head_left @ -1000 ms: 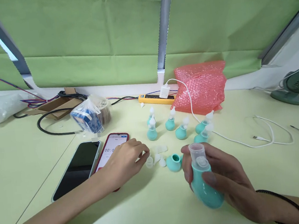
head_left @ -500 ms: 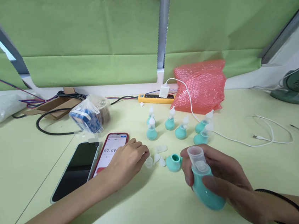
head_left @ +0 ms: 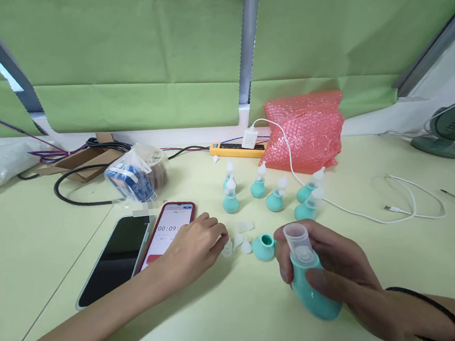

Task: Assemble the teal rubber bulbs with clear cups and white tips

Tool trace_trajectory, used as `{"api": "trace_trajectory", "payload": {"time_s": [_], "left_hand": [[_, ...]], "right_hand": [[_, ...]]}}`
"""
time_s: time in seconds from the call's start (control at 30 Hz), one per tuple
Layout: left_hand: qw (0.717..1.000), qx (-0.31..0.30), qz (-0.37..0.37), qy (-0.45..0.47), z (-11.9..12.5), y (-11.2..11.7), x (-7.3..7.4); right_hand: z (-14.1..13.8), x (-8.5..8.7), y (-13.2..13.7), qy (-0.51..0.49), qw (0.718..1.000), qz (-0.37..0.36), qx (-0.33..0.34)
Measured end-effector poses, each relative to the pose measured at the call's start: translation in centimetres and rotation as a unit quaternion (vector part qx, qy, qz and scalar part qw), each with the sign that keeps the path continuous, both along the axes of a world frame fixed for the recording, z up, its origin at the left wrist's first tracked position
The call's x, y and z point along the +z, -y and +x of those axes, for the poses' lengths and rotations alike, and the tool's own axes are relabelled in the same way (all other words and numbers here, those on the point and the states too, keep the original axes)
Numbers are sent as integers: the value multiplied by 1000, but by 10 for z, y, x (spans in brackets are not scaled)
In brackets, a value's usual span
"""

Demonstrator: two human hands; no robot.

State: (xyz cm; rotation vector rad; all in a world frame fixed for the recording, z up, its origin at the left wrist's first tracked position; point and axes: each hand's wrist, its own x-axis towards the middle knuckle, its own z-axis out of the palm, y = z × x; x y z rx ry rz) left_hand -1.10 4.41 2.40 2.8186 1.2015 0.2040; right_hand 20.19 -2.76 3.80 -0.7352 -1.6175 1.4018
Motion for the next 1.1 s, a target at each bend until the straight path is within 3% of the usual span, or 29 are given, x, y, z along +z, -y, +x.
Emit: {"api": "trace_trajectory", "payload": {"time_s": [0.47,0.7,0.87,1.1], "left_hand": [[1000,5,-1,-16,0,-3,0],[996,7,-37,85,2,8,14],[983,-84,-60,150,2,30,25],[985,-153,-35,75,12,43,25]], "right_hand": [[0,2,-1,28,1000,12,5],[-12,-4,-5,103,974,189,-68],[-19,-10,-9,197,954,215,-62],[-20,-4,-5,336,929,152,32]]}}
